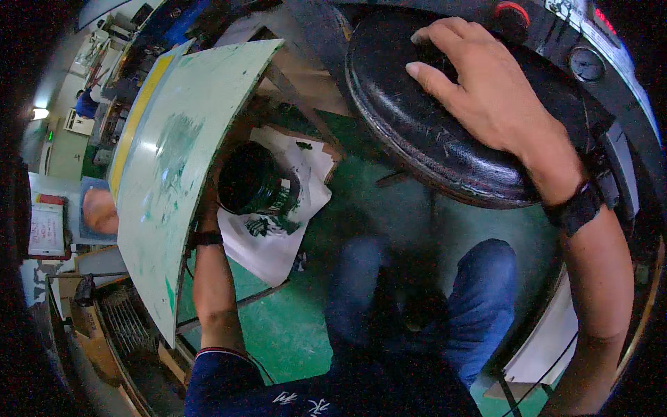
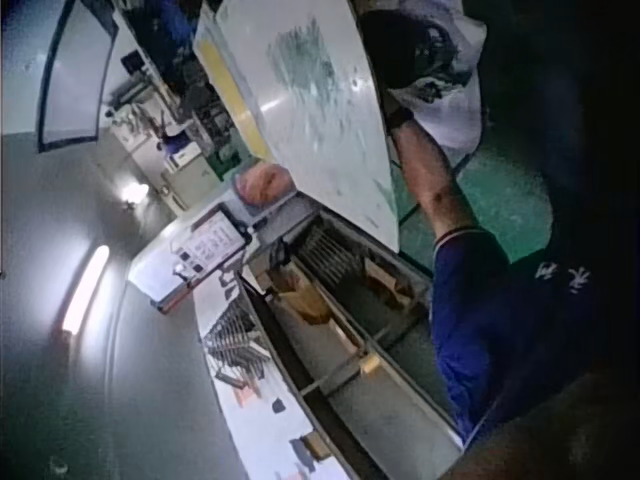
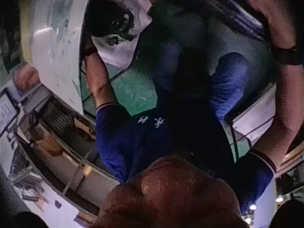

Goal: Operating a screen printing machine, cleaning ink, and opening a package.

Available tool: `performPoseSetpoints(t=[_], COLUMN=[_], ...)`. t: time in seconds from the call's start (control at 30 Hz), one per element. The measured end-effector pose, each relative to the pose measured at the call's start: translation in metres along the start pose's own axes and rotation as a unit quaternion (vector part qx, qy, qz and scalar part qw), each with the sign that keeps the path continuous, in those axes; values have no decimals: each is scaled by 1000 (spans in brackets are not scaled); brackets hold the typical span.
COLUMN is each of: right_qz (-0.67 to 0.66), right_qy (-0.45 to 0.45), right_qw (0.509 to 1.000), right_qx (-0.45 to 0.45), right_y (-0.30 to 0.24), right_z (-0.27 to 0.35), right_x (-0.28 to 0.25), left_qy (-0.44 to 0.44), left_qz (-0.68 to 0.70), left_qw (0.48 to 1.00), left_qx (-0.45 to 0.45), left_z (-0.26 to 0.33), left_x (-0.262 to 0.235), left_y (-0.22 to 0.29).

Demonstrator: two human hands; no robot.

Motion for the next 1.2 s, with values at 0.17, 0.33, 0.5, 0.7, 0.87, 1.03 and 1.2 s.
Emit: performPoseSetpoints(t=[0.17,0.33,0.5,0.7,0.87,1.03,1.2], right_qz=[-11,-16,75,-373,-550,-677,-611], right_qy=[7,-9,9,-123,-197,-129,-100], right_qw=[1000,1000,996,916,629,498,561], right_qx=[-9,0,37,78,513,525,549], right_y=[2,2,-48,-170,-188,-235,-219], right_z=[4,1,-9,82,188,233,249], right_x=[1,2,-18,141,385,451,475], left_qy=[-26,-88,-105,-141,-72,-91,-84], left_qz=[10,8,49,161,204,214,222], left_qw=[999,993,984,920,929,898,890], left_qx=[-35,-83,-137,-328,-299,-374,-388], left_z=[16,46,65,94,108,127,130], left_x=[-12,-2,-17,-39,-62,-82,-95], left_y=[-11,-34,-56,-42,5,20,19])
Point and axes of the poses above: each hand's wrist, its own z-axis away from the middle knuckle, its own x-axis out of the palm, y = z × x, the point moved 5 cm from there along -z, towards the middle knuckle, and after that the axes turned 12 degrees about -x, right-handed, at the moved point
